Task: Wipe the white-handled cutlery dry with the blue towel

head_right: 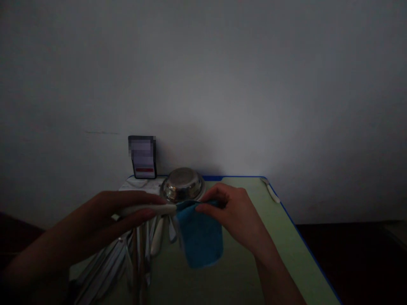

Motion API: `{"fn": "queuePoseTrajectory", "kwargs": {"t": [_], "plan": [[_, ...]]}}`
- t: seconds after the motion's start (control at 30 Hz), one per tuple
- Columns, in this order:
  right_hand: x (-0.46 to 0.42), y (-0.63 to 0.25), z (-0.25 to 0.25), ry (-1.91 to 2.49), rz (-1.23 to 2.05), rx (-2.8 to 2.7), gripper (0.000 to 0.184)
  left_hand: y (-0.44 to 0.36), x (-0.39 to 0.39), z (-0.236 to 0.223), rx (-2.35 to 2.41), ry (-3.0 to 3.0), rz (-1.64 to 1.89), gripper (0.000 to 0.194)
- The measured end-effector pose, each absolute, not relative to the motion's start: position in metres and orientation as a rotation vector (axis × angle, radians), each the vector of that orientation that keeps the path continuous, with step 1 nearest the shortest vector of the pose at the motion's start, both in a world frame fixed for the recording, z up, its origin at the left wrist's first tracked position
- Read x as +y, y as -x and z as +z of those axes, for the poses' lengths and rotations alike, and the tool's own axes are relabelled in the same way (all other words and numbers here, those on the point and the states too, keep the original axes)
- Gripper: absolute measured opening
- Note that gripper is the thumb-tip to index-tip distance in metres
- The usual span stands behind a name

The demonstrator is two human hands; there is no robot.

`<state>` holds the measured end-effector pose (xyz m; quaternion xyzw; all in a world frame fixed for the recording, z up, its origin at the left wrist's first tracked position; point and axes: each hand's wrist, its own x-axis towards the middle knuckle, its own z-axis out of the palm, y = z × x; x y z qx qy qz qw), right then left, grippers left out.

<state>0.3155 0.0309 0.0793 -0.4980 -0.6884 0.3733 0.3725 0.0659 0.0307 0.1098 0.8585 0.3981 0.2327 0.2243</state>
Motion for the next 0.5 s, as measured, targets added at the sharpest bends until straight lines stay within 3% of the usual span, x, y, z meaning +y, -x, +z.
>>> {"fn": "queuePoseTrajectory", "kwargs": {"t": [0.23, 0.5], "plan": [[0.03, -0.309, 0.082, 1.275, 0.853, -1.963, 0.013, -0.063, 0.031, 0.111, 1.098, -2.387, 0.579, 0.021], [0.035, -0.336, 0.081, 1.258, 0.951, -2.087, 0.011, -0.059, 0.035, 0.105, 1.12, -2.349, 0.555, 0.022]]}}
